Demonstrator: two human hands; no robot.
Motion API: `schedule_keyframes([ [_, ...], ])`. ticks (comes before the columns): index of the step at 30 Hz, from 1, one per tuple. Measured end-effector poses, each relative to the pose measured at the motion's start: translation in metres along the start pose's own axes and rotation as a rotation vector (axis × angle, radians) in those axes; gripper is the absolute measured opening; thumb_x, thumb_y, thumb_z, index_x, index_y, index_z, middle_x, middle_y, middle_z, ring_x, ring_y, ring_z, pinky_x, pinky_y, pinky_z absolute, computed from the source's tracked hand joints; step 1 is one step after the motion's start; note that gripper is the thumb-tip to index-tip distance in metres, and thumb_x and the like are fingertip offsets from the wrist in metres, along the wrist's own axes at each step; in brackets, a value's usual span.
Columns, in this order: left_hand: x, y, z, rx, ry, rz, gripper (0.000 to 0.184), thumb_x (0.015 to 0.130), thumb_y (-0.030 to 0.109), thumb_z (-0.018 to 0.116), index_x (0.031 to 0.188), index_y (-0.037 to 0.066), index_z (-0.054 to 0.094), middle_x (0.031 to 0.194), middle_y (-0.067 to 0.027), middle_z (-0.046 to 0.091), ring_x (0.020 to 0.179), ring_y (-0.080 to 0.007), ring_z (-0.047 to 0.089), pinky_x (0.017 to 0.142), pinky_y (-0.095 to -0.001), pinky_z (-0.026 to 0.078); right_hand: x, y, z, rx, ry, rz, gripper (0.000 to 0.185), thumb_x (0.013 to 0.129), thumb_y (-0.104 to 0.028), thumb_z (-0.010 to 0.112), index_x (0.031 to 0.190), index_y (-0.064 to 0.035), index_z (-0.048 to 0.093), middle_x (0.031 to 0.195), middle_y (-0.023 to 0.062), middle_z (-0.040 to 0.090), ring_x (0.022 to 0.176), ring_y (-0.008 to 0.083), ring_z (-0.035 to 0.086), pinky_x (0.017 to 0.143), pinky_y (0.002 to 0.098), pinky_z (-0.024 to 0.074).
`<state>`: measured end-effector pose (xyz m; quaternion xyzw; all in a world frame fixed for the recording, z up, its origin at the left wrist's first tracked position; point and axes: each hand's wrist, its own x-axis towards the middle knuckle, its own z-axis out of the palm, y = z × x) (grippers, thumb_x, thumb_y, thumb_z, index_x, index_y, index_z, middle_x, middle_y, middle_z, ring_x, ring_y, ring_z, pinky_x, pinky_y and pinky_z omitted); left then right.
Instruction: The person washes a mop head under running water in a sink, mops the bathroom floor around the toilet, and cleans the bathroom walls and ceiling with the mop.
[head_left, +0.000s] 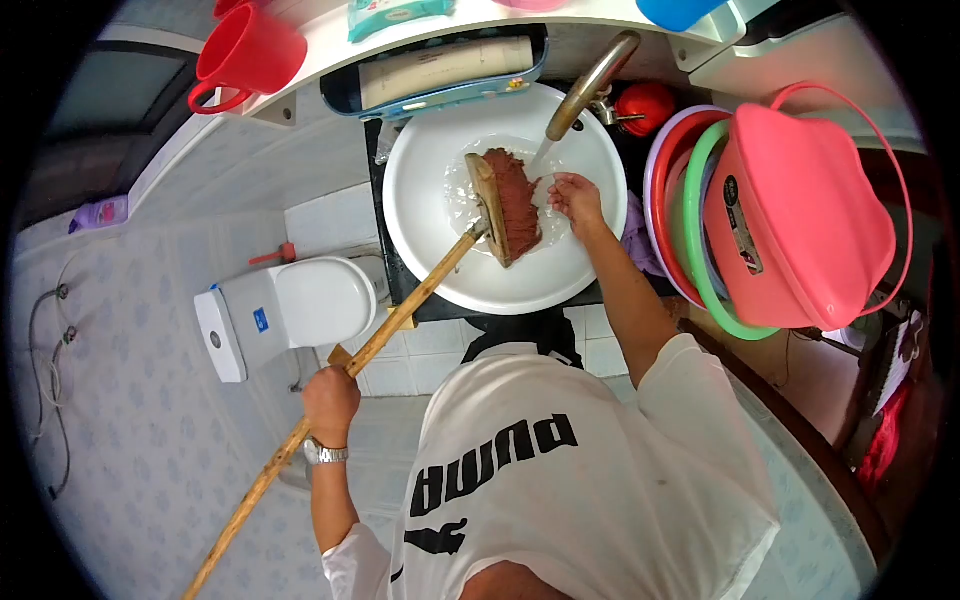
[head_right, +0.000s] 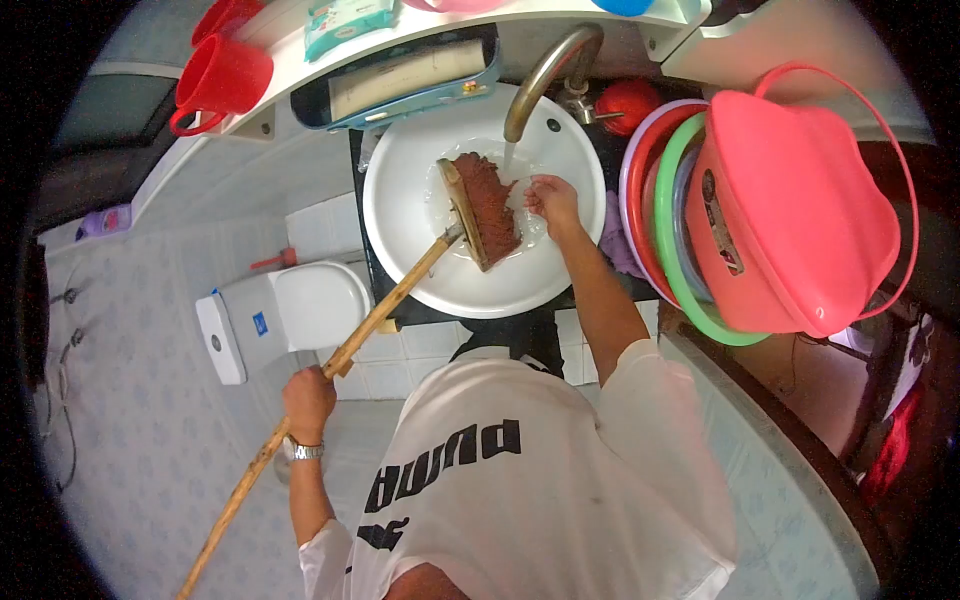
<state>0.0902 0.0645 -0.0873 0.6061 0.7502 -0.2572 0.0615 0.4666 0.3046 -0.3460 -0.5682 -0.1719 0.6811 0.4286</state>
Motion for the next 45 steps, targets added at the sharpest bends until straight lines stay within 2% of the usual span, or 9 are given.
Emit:
schedule_keyframes([
  [6, 0.002, 0.002, -0.005, -0.021, 0.029, 0.002, 0.011, 0.076, 0.015, 0.064, 0.069, 0.006, 0.064, 0.064, -0.0148, 0.063, 0.059, -0.0312, 0.064, 0.054, -0.0399, 0.052, -0.003, -0.017, 0.033, -0.050, -0.097, 0.086, 0.047, 0.092, -0.035, 0.056, 0.126, -0.0031, 0.048, 0.110, 0.0124, 0.062, 0.096, 0.0228, 0.063, 0.085, 0.0357, 0.0493],
  [8, 0.000, 0.007, -0.012, -0.013, 0.037, 0.016, 0.010, 0.075, 0.014, 0.064, 0.069, 0.006, 0.064, 0.063, -0.0148, 0.063, 0.059, -0.0312, 0.064, 0.053, -0.0400, 0.051, -0.009, -0.015, 0.063, 0.199, -0.310, 0.404, 0.049, 0.091, -0.040, 0.057, 0.125, -0.0040, 0.050, 0.114, 0.0110, 0.061, 0.098, 0.0233, 0.062, 0.088, 0.0366, 0.0486],
  [11, 0.001, 0.007, -0.015, -0.026, 0.060, 0.011, 0.008, 0.073, 0.013, 0.064, 0.068, 0.006, 0.064, 0.063, -0.0149, 0.062, 0.059, -0.0312, 0.063, 0.053, -0.0401, 0.050, -0.007, -0.018, 0.081, 0.236, -0.297, 0.273, 0.048, 0.094, -0.041, 0.051, 0.126, -0.0055, 0.052, 0.122, 0.0101, 0.060, 0.110, 0.0226, 0.058, 0.097, 0.0380, 0.0448],
  [19, 0.001, 0.018, -0.030, -0.084, 0.083, -0.003, 0.006, 0.071, 0.012, 0.064, 0.070, 0.006, 0.065, 0.064, -0.0154, 0.063, 0.059, -0.0319, 0.062, 0.053, -0.0403, 0.049, 0.001, -0.021, 0.076, 0.122, 0.013, 0.092, 0.028, 0.093, -0.030, 0.046, 0.103, -0.0060, 0.056, 0.096, 0.0082, 0.059, 0.087, 0.0224, 0.060, 0.077, 0.0357, 0.0508],
  [24, 0.005, 0.020, -0.033, -0.143, 0.067, 0.014, 0.006, 0.072, 0.013, 0.064, 0.070, 0.007, 0.065, 0.065, -0.0146, 0.063, 0.061, -0.0318, 0.062, 0.054, -0.0414, 0.049, 0.049, 0.012, 0.027, 0.010, -0.248, 0.204, 0.069, 0.088, -0.066, 0.041, 0.125, -0.0094, 0.050, 0.117, 0.0092, 0.057, 0.105, 0.0222, 0.056, 0.088, 0.0365, 0.0443],
  [28, 0.010, 0.032, -0.036, -0.158, 0.062, -0.008, 0.006, 0.073, 0.013, 0.064, 0.070, 0.007, 0.064, 0.065, -0.0150, 0.063, 0.061, -0.0320, 0.062, 0.054, -0.0416, 0.049, 0.007, 0.015, 0.036, 0.136, -0.207, 0.179, 0.060, 0.091, -0.057, 0.044, 0.122, -0.0069, 0.053, 0.110, 0.0105, 0.061, 0.097, 0.0257, 0.061, 0.088, 0.0483, 0.0484],
  [32, 0.014, 0.033, -0.040, -0.184, 0.052, -0.021, 0.007, 0.073, 0.013, 0.064, 0.069, 0.007, 0.064, 0.064, -0.0155, 0.062, 0.060, -0.0327, 0.062, 0.054, -0.0416, 0.049, 0.008, 0.003, 0.036, 0.253, -0.291, 0.300, 0.035, 0.094, -0.031, 0.036, 0.110, -0.0079, 0.056, 0.101, 0.0098, 0.063, 0.091, 0.0246, 0.062, 0.084, 0.0387, 0.0520],
  [37, 0.014, 0.029, -0.042, -0.212, 0.069, 0.000, 0.007, 0.073, 0.013, 0.064, 0.070, 0.006, 0.065, 0.063, -0.0158, 0.062, 0.059, -0.0331, 0.062, 0.054, -0.0416, 0.049, 0.001, -0.009, 0.040, 0.118, -0.215, 0.117, 0.040, 0.096, -0.034, 0.035, 0.120, -0.0088, 0.054, 0.108, 0.0113, 0.063, 0.096, 0.0242, 0.062, 0.086, 0.0385, 0.0509],
  [45, 0.018, 0.032, -0.042, -0.199, 0.078, -0.014, 0.007, 0.073, 0.012, 0.064, 0.069, 0.006, 0.065, 0.063, -0.0161, 0.061, 0.059, -0.0330, 0.062, 0.054, -0.0410, 0.049, -0.018, 0.005, 0.040, 0.348, -0.363, 0.463, 0.045, 0.096, -0.040, 0.041, 0.119, -0.0033, 0.053, 0.102, 0.0175, 0.062, 0.086, 0.0312, 0.064, 0.071, 0.0480, 0.0550],
])
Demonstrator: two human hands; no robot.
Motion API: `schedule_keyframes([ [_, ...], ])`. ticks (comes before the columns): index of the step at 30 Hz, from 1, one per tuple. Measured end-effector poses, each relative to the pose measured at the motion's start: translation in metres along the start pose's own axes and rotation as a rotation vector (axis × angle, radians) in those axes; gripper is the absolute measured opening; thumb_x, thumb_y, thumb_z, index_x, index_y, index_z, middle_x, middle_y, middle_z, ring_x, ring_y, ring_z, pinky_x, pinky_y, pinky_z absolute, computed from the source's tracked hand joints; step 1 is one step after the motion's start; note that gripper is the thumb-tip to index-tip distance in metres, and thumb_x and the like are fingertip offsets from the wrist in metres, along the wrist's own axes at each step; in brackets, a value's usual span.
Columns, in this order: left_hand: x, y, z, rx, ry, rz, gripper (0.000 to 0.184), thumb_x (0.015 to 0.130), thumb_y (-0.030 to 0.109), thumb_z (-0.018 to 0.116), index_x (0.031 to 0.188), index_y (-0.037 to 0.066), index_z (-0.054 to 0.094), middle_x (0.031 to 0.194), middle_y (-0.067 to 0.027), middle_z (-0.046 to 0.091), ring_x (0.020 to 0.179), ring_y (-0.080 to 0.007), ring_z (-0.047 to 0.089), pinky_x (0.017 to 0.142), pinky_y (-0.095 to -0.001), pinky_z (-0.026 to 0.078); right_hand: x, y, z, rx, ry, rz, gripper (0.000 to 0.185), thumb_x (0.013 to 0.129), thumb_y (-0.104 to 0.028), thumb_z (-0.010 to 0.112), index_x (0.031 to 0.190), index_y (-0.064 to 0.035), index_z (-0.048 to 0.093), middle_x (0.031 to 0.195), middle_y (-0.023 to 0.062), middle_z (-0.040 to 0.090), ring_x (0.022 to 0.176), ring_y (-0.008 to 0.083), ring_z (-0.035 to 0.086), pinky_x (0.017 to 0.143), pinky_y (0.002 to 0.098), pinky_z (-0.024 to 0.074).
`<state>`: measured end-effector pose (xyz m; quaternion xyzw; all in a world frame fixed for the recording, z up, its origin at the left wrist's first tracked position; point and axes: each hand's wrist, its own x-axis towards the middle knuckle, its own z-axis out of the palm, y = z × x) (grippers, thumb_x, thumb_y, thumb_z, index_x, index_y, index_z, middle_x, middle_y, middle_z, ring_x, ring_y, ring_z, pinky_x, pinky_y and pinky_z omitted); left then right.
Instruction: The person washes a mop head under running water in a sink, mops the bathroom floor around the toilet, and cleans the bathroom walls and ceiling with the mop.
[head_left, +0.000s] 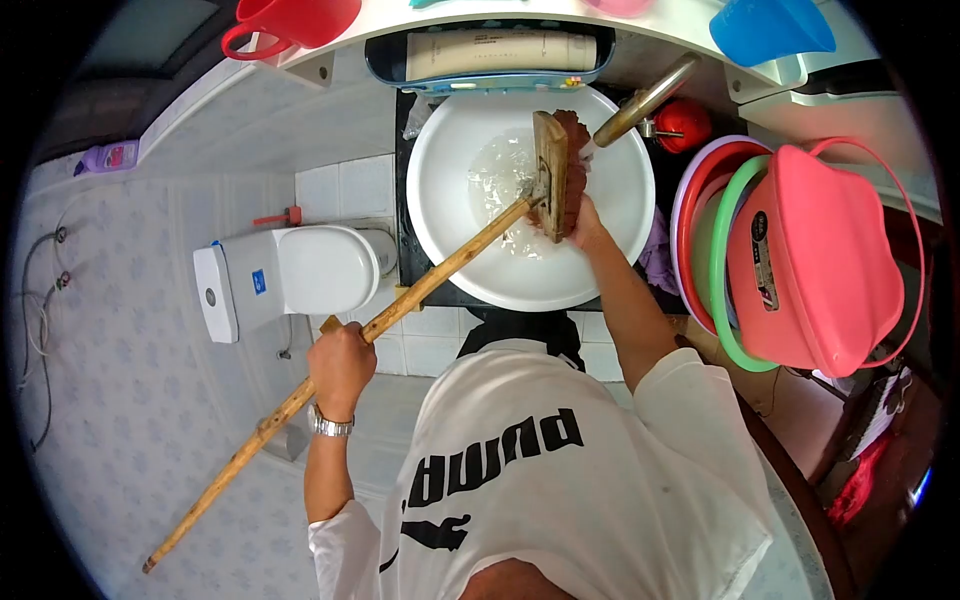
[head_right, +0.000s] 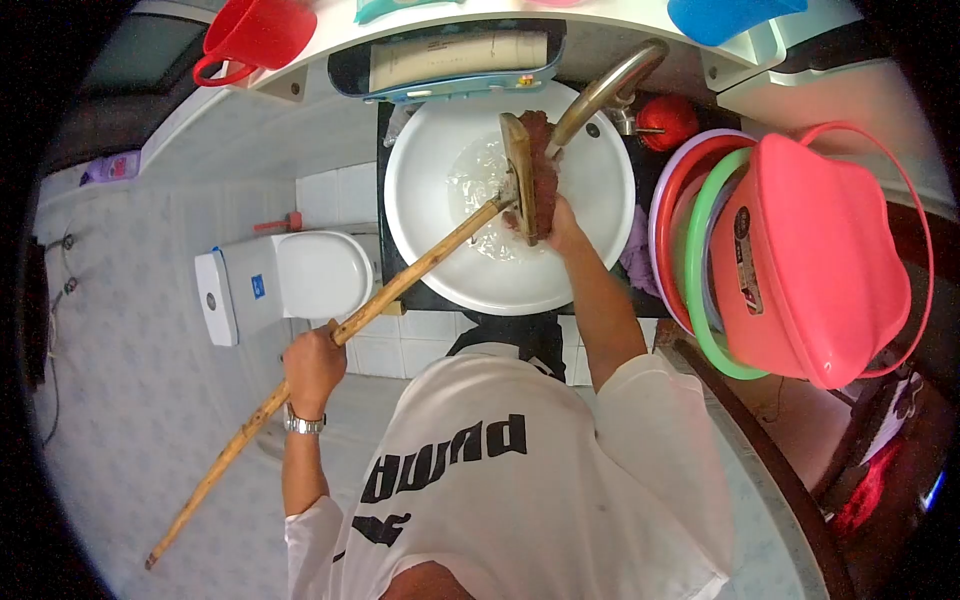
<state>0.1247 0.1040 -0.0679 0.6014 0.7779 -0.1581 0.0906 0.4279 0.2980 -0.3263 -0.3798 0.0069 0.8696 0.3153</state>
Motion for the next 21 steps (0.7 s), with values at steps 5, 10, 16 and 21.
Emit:
schedule_keyframes([
  [5, 0.002, -0.001, -0.004, 0.016, 0.043, -0.001, 0.006, 0.073, 0.010, 0.063, 0.069, 0.005, 0.064, 0.063, -0.0169, 0.061, 0.058, -0.0334, 0.062, 0.052, -0.0414, 0.049, 0.047, 0.009, -0.029, -0.050, 0.042, -0.275, 0.036, 0.096, -0.032, 0.041, 0.115, -0.0039, 0.054, 0.099, 0.0152, 0.063, 0.078, 0.0284, 0.065, 0.065, 0.0445, 0.0559],
  [10, 0.005, -0.012, -0.005, 0.012, 0.044, -0.012, 0.007, 0.073, 0.010, 0.062, 0.069, 0.005, 0.064, 0.064, -0.0169, 0.061, 0.059, -0.0335, 0.062, 0.052, -0.0415, 0.049, 0.053, 0.000, -0.017, 0.000, -0.056, -0.337, 0.034, 0.097, -0.030, 0.041, 0.117, -0.0060, 0.054, 0.100, 0.0106, 0.064, 0.081, 0.0241, 0.065, 0.067, 0.0403, 0.0556],
  [16, 0.016, -0.006, -0.016, 0.047, 0.057, 0.014, 0.008, 0.074, 0.011, 0.063, 0.069, 0.005, 0.064, 0.064, -0.0163, 0.062, 0.060, -0.0332, 0.062, 0.054, -0.0410, 0.049, 0.074, -0.025, -0.021, -0.096, -0.055, -0.220, 0.044, 0.098, -0.040, 0.036, 0.127, -0.0081, 0.046, 0.120, 0.0098, 0.058, 0.106, 0.0252, 0.059, 0.091, 0.0404, 0.0486],
  [21, 0.017, -0.002, -0.020, 0.084, 0.042, -0.026, 0.007, 0.074, 0.012, 0.064, 0.070, 0.006, 0.064, 0.065, -0.0149, 0.063, 0.061, -0.0324, 0.062, 0.055, -0.0412, 0.049, 0.061, -0.027, 0.007, 0.027, 0.078, -0.208, 0.048, 0.098, -0.043, 0.029, 0.124, -0.0073, 0.048, 0.116, 0.0115, 0.058, 0.107, 0.0263, 0.058, 0.091, 0.0442, 0.0477],
])
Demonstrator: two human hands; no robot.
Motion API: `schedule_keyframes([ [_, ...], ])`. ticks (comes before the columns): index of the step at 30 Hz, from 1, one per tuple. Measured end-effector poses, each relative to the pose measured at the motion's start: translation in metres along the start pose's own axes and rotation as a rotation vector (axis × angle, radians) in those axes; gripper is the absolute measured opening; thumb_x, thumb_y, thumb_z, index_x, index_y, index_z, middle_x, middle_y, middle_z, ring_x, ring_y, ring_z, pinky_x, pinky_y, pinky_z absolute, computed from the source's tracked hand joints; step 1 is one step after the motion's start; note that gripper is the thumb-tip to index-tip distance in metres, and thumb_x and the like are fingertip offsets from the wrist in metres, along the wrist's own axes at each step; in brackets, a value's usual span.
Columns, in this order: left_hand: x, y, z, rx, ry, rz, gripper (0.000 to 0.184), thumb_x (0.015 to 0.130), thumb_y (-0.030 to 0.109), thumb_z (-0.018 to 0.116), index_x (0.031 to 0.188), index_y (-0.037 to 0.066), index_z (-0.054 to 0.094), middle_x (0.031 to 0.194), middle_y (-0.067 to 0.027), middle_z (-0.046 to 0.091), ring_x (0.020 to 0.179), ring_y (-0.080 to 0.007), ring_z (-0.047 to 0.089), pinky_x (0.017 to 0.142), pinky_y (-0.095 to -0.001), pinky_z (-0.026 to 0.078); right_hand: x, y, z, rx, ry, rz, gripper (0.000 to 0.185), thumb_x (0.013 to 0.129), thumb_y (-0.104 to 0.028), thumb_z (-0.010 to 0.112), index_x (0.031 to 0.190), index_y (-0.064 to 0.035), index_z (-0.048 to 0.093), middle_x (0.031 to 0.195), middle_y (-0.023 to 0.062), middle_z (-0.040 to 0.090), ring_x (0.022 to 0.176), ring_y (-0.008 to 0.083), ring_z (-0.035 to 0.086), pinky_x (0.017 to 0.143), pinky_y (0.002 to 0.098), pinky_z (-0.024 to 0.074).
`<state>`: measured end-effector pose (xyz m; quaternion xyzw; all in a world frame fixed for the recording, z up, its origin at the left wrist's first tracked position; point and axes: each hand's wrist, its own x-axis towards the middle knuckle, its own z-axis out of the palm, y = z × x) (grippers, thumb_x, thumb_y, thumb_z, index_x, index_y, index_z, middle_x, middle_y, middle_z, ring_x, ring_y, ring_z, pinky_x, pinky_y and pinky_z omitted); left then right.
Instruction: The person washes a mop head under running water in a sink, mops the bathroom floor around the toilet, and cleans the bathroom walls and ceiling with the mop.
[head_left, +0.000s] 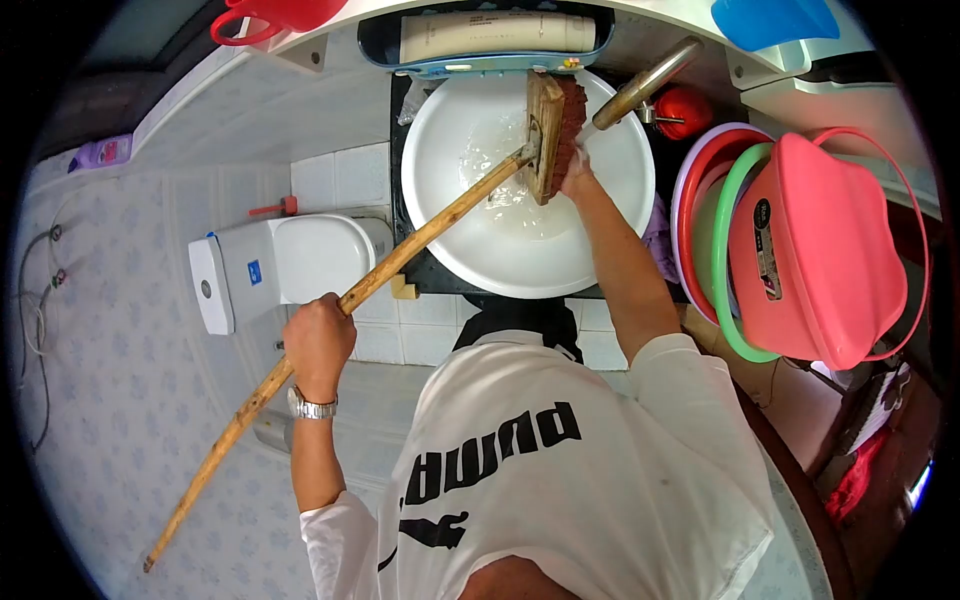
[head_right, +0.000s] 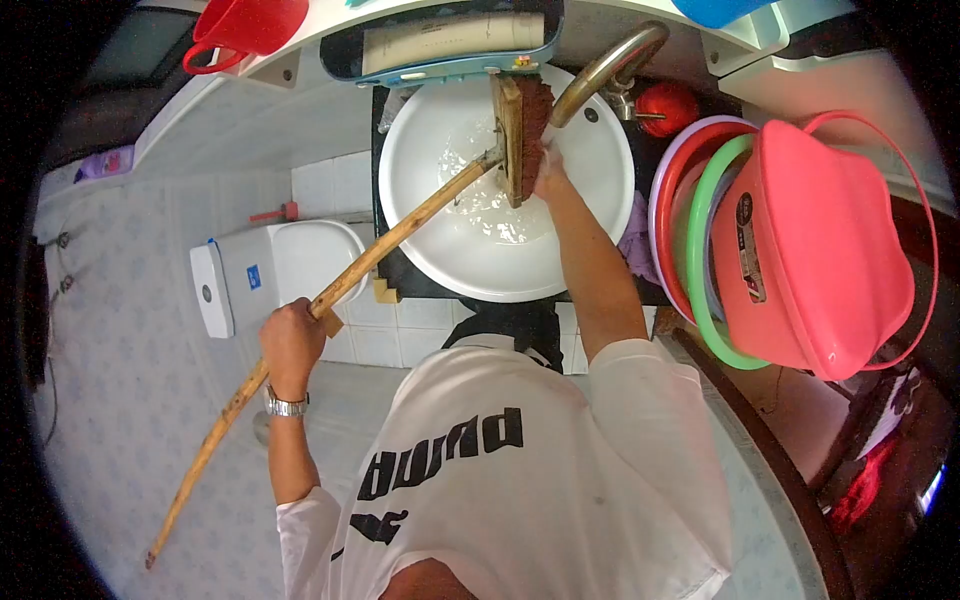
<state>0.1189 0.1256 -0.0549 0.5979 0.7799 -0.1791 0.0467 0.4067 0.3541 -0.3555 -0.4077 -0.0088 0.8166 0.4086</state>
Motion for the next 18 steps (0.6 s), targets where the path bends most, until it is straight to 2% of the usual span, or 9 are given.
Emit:
schedule_keyframes([
  [3, -0.003, -0.005, 0.009, -0.001, 0.028, -0.011, 0.007, 0.074, 0.012, 0.064, 0.070, 0.006, 0.064, 0.065, -0.0147, 0.062, 0.061, -0.0325, 0.062, 0.055, -0.0411, 0.049, -0.007, 0.003, 0.003, -0.023, -0.041, 0.063, 0.042, 0.097, -0.037, 0.036, 0.123, -0.0061, 0.050, 0.114, 0.0099, 0.059, 0.104, 0.0268, 0.058, 0.088, 0.0427, 0.0486],
  [5, -0.004, -0.005, 0.006, 0.012, 0.012, -0.014, 0.006, 0.074, 0.011, 0.064, 0.071, 0.006, 0.064, 0.065, -0.0147, 0.062, 0.061, -0.0325, 0.062, 0.055, -0.0411, 0.049, -0.006, 0.008, -0.001, -0.292, 0.127, -0.215, 0.032, 0.095, -0.030, 0.046, 0.116, -0.0068, 0.056, 0.107, 0.0087, 0.062, 0.096, 0.0286, 0.060, 0.084, 0.0414, 0.0496],
  [6, -0.003, -0.005, 0.005, 0.025, 0.002, -0.016, 0.006, 0.074, 0.011, 0.063, 0.071, 0.006, 0.064, 0.065, -0.0147, 0.062, 0.062, -0.0326, 0.063, 0.055, -0.0411, 0.049, -0.004, 0.009, -0.007, -0.295, 0.126, -0.217, 0.032, 0.095, -0.030, 0.046, 0.116, -0.0068, 0.056, 0.107, 0.0087, 0.062, 0.096, 0.0286, 0.060, 0.084, 0.0414, 0.0496],
  [8, -0.008, -0.011, 0.013, 0.019, -0.005, -0.017, 0.005, 0.074, 0.011, 0.063, 0.071, 0.006, 0.064, 0.064, -0.0146, 0.062, 0.061, -0.0326, 0.062, 0.054, -0.0407, 0.049, 0.002, 0.011, -0.030, -0.852, 0.016, -0.376, 0.026, 0.089, -0.017, 0.052, 0.110, -0.0043, 0.060, 0.103, 0.0160, 0.065, 0.094, 0.0343, 0.062, 0.083, 0.0413, 0.0496],
  [9, -0.011, -0.012, 0.016, 0.016, -0.013, -0.020, 0.005, 0.074, 0.010, 0.063, 0.071, 0.007, 0.064, 0.064, -0.0144, 0.062, 0.060, -0.0325, 0.062, 0.054, -0.0404, 0.049, 0.010, 0.015, -0.042, -0.853, 0.019, -0.380, 0.026, 0.089, -0.017, 0.052, 0.110, -0.0043, 0.060, 0.103, 0.0160, 0.065, 0.094, 0.0343, 0.062, 0.083, 0.0413, 0.0496],
  [11, -0.018, -0.015, 0.015, 0.033, -0.032, -0.013, 0.005, 0.074, 0.010, 0.062, 0.071, 0.006, 0.064, 0.064, -0.0147, 0.062, 0.060, -0.0323, 0.062, 0.053, -0.0401, 0.049, 0.026, 0.023, -0.062, -1.412, 0.036, -0.280, 0.027, 0.082, -0.012, 0.052, 0.105, -0.0008, 0.062, 0.105, 0.0239, 0.064, 0.096, 0.0386, 0.061, 0.084, 0.0429, 0.0486],
  [12, -0.019, -0.016, 0.014, 0.052, -0.049, -0.009, 0.005, 0.074, 0.009, 0.062, 0.071, 0.006, 0.064, 0.064, -0.0150, 0.062, 0.059, -0.0320, 0.062, 0.053, -0.0398, 0.049, 0.025, 0.022, -0.059, -1.832, -0.210, -0.407, 0.033, 0.077, -0.010, 0.051, 0.107, 0.0006, 0.061, 0.108, 0.0259, 0.061, 0.103, 0.0389, 0.058, 0.087, 0.0438, 0.0479],
  [16, -0.023, -0.032, 0.025, 0.062, -0.031, -0.010, 0.006, 0.075, 0.010, 0.061, 0.070, 0.006, 0.064, 0.063, -0.0150, 0.062, 0.058, -0.0314, 0.063, 0.052, -0.0392, 0.050, -0.011, 0.036, -0.033, -1.954, -0.139, -0.299, 0.028, 0.077, -0.014, 0.054, 0.100, -0.0006, 0.063, 0.107, 0.0213, 0.063, 0.102, 0.0363, 0.059, 0.089, 0.0433, 0.0481],
  [18, -0.022, -0.025, 0.013, 0.112, -0.010, -0.057, 0.008, 0.075, 0.011, 0.061, 0.069, 0.006, 0.064, 0.063, -0.0149, 0.063, 0.058, -0.0311, 0.063, 0.052, -0.0392, 0.050, -0.019, 0.049, -0.030, -2.033, -0.094, -0.379, 0.027, 0.076, -0.015, 0.056, 0.097, -0.0006, 0.064, 0.106, 0.0203, 0.062, 0.101, 0.0353, 0.059, 0.088, 0.0430, 0.0486],
])
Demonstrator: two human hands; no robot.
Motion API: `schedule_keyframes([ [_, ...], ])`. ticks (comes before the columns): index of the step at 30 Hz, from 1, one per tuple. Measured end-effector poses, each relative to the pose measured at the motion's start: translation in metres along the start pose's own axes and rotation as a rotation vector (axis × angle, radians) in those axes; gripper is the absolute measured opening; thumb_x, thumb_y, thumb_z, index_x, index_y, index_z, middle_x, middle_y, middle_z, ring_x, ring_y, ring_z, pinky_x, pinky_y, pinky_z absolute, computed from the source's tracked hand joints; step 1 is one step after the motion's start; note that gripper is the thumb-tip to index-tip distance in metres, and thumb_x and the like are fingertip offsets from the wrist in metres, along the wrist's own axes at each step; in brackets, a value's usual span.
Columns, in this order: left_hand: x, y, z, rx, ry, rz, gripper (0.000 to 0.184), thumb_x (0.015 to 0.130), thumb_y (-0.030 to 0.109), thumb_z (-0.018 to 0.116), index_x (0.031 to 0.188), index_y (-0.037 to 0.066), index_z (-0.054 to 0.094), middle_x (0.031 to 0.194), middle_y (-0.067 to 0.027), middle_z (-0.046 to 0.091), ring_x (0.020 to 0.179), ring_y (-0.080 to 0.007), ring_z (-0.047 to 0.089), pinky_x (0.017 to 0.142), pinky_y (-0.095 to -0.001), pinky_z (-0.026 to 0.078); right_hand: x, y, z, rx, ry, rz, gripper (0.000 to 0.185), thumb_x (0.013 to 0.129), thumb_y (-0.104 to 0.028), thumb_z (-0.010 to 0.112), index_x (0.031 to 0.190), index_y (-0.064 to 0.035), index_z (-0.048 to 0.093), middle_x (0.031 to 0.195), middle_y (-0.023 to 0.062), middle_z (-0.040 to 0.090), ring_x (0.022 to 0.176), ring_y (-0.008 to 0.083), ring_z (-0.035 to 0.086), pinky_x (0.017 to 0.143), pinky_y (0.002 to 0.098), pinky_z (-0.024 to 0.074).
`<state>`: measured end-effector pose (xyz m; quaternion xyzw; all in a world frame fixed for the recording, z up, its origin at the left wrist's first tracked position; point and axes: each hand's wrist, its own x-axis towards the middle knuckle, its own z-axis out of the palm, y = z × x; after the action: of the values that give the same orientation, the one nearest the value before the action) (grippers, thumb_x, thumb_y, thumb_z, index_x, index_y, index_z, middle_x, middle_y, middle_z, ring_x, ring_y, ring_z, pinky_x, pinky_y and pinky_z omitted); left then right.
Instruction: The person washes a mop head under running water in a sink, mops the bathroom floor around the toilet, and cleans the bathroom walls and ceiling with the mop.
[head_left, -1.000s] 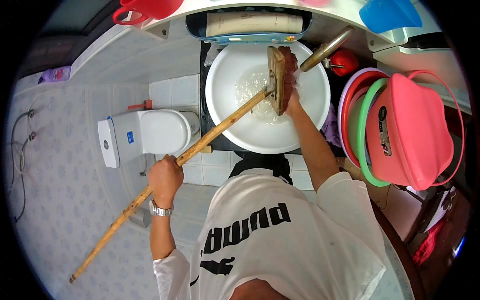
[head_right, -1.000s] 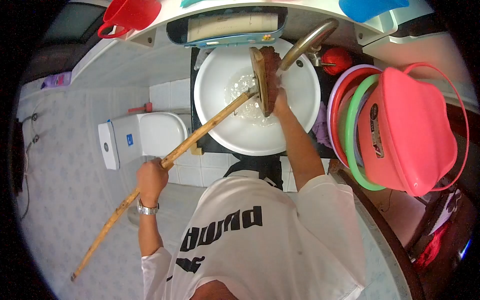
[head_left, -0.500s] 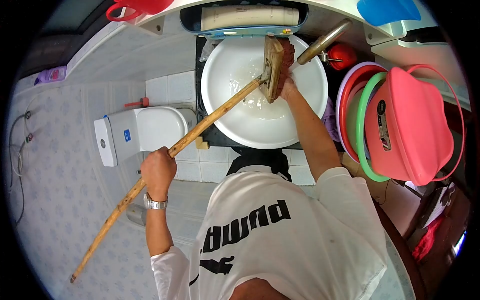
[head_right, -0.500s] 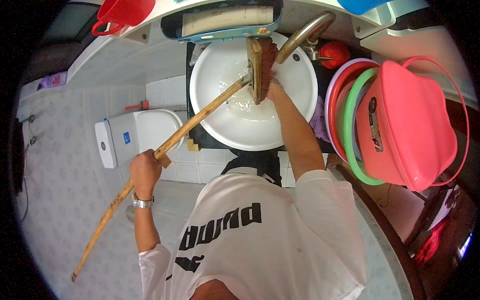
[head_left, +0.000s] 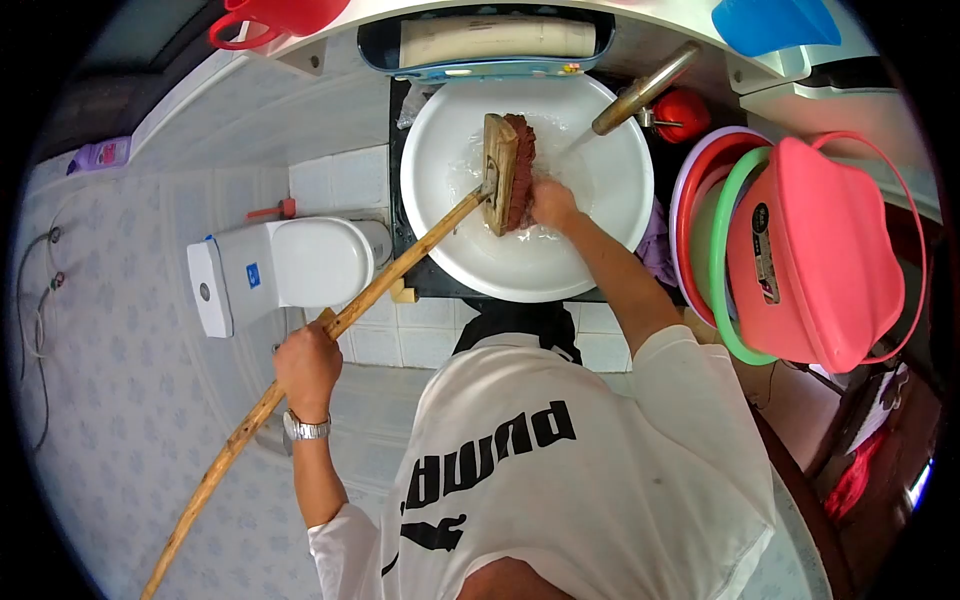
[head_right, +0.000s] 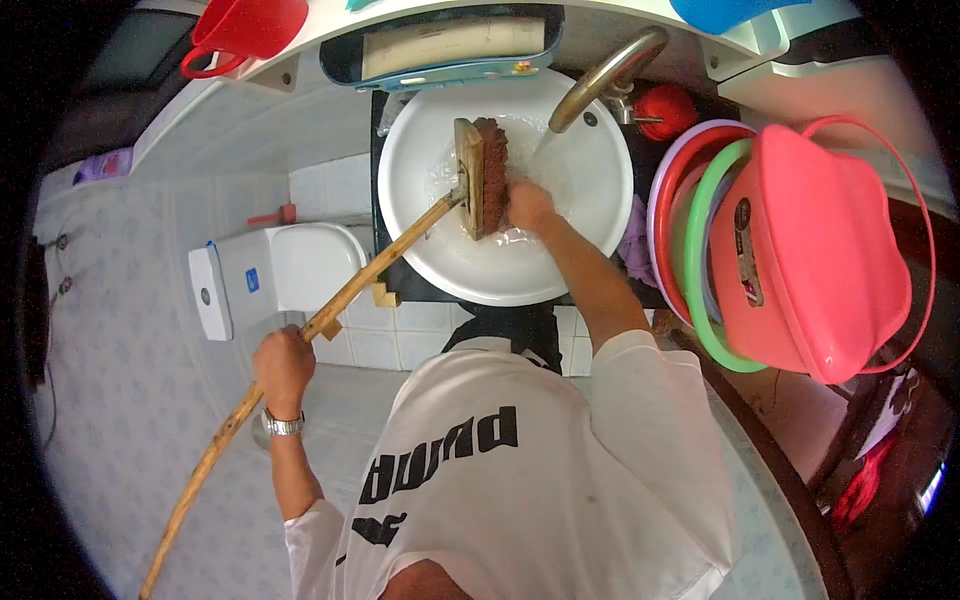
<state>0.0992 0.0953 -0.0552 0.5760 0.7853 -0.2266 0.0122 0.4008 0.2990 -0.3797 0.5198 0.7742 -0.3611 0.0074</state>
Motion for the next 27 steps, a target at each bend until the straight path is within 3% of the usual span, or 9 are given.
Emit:
schedule_keyframes([
  [7, 0.001, -0.003, 0.004, 0.011, -0.014, -0.007, 0.009, 0.075, 0.012, 0.062, 0.069, 0.007, 0.064, 0.063, -0.0146, 0.063, 0.058, -0.0319, 0.063, 0.053, -0.0398, 0.050, -0.017, -0.003, 0.008, -0.254, 0.154, -0.166, 0.022, 0.074, -0.010, 0.061, 0.094, -0.0005, 0.063, 0.100, 0.0170, 0.059, 0.094, 0.0334, 0.060, 0.081, 0.0424, 0.0506],
  [11, 0.002, -0.006, 0.005, 0.001, -0.018, 0.001, 0.009, 0.075, 0.013, 0.063, 0.069, 0.007, 0.064, 0.064, -0.0147, 0.063, 0.059, -0.0321, 0.063, 0.054, -0.0401, 0.050, -0.004, -0.002, 0.006, -0.200, 0.177, -0.022, 0.026, 0.070, -0.006, 0.058, 0.096, -0.0013, 0.062, 0.109, 0.0172, 0.058, 0.102, 0.0338, 0.057, 0.083, 0.0427, 0.0493],
  [14, 0.004, -0.006, 0.007, 0.004, -0.017, 0.003, 0.008, 0.075, 0.013, 0.063, 0.069, 0.007, 0.064, 0.064, -0.0149, 0.063, 0.060, -0.0321, 0.063, 0.055, -0.0402, 0.050, 0.008, 0.003, 0.010, -0.183, 0.327, -0.200, 0.023, 0.070, -0.006, 0.059, 0.093, -0.0027, 0.065, 0.110, 0.0170, 0.058, 0.101, 0.0336, 0.057, 0.082, 0.0425, 0.0499],
  [16, 0.004, -0.007, 0.006, 0.010, -0.019, 0.007, 0.008, 0.075, 0.013, 0.063, 0.069, 0.007, 0.064, 0.064, -0.0150, 0.063, 0.061, -0.0322, 0.063, 0.055, -0.0402, 0.050, 0.013, -0.009, 0.002, -0.292, 0.054, -0.027, 0.020, 0.071, -0.010, 0.061, 0.089, -0.0047, 0.067, 0.106, 0.0154, 0.060, 0.100, 0.0321, 0.059, 0.081, 0.0423, 0.0507],
  [20, 0.004, -0.003, 0.001, -0.014, -0.040, -0.006, 0.009, 0.075, 0.013, 0.063, 0.069, 0.007, 0.065, 0.065, -0.0148, 0.064, 0.061, -0.0318, 0.063, 0.054, -0.0402, 0.049, 0.004, -0.017, -0.007, -0.372, 0.073, 0.035, 0.018, 0.071, -0.013, 0.061, 0.085, -0.0065, 0.069, 0.098, 0.0135, 0.064, 0.097, 0.0301, 0.061, 0.078, 0.0412, 0.0521],
  [26, 0.003, -0.005, 0.004, -0.002, -0.027, -0.012, 0.010, 0.076, 0.015, 0.063, 0.070, 0.007, 0.066, 0.065, -0.0142, 0.064, 0.060, -0.0319, 0.063, 0.053, -0.0405, 0.049, 0.023, -0.006, 0.000, -0.251, 0.052, 0.181, 0.016, 0.073, -0.014, 0.057, 0.080, -0.0081, 0.070, 0.089, 0.0142, 0.069, 0.083, 0.0301, 0.067, 0.071, 0.0405, 0.0539],
  [27, 0.005, -0.005, 0.003, -0.008, -0.025, -0.014, 0.010, 0.076, 0.015, 0.063, 0.070, 0.008, 0.067, 0.065, -0.0141, 0.064, 0.060, -0.0320, 0.063, 0.053, -0.0405, 0.049, 0.027, -0.004, 0.003, -0.259, 0.130, 0.165, 0.016, 0.074, -0.014, 0.056, 0.080, -0.0081, 0.070, 0.086, 0.0142, 0.069, 0.081, 0.0305, 0.067, 0.069, 0.0405, 0.0540],
])
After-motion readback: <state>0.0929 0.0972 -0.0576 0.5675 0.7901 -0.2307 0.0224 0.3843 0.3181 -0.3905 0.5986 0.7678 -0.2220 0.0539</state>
